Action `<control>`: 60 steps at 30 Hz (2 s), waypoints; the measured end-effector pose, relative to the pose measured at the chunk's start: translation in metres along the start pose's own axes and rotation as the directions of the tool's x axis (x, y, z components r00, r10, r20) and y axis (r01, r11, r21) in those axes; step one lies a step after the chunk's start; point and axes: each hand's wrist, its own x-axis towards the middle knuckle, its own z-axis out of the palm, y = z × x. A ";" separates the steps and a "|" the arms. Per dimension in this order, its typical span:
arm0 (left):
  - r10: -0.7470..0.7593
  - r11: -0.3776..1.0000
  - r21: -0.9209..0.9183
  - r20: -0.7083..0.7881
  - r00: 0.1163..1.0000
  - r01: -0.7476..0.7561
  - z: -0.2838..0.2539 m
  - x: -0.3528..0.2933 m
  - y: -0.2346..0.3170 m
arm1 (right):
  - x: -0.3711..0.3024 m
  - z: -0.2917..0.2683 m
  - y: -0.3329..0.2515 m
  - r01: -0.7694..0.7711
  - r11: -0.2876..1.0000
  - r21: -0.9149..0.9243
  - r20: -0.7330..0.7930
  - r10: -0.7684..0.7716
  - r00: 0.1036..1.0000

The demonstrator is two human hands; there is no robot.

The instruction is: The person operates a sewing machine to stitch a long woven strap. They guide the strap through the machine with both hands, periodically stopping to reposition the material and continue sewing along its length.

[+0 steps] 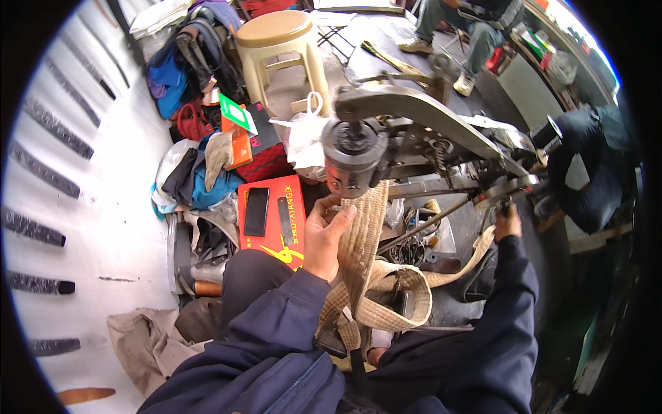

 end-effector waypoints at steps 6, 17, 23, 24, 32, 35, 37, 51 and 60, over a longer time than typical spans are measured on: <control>-0.113 0.994 0.001 0.099 0.989 0.114 -0.013 0.009 -0.005 | -0.051 0.010 -0.045 -0.178 0.863 0.472 0.342 0.006 0.940; 0.081 0.995 0.064 -0.018 0.997 -0.080 -0.003 -0.015 -0.006 | -0.165 -0.006 -0.217 -0.647 0.319 0.692 0.713 -0.442 0.544; 0.040 0.931 0.364 -0.079 0.996 -0.009 -0.012 -0.025 0.004 | -0.193 0.017 -0.294 -0.794 0.158 0.587 0.770 -0.412 0.487; 0.049 0.924 0.381 -0.078 0.996 -0.015 -0.013 -0.024 0.005 | -0.192 0.018 -0.296 -0.791 0.169 0.588 0.772 -0.409 0.486; 0.058 0.884 0.459 0.080 0.995 -0.089 -0.021 -0.028 0.004 | -0.194 0.003 -0.301 -0.711 0.273 0.648 0.747 -0.409 0.524; 0.103 0.936 0.320 0.146 0.984 -0.145 -0.026 -0.023 -0.004 | -0.200 -0.001 -0.306 -0.613 0.294 0.733 0.678 -0.391 0.622; 0.073 0.964 0.245 0.140 0.987 -0.106 -0.029 -0.017 -0.010 | -0.205 0.000 -0.309 -0.515 0.283 0.809 0.588 -0.414 0.695; 0.111 0.927 0.364 -0.035 0.993 -0.091 -0.016 0.003 0.005 | -0.208 0.005 -0.298 -0.539 0.314 0.782 0.622 -0.451 0.640; 0.088 0.930 0.359 -0.008 0.996 -0.079 -0.015 -0.004 -0.005 | -0.214 0.004 -0.293 -0.477 0.349 0.806 0.591 -0.443 0.674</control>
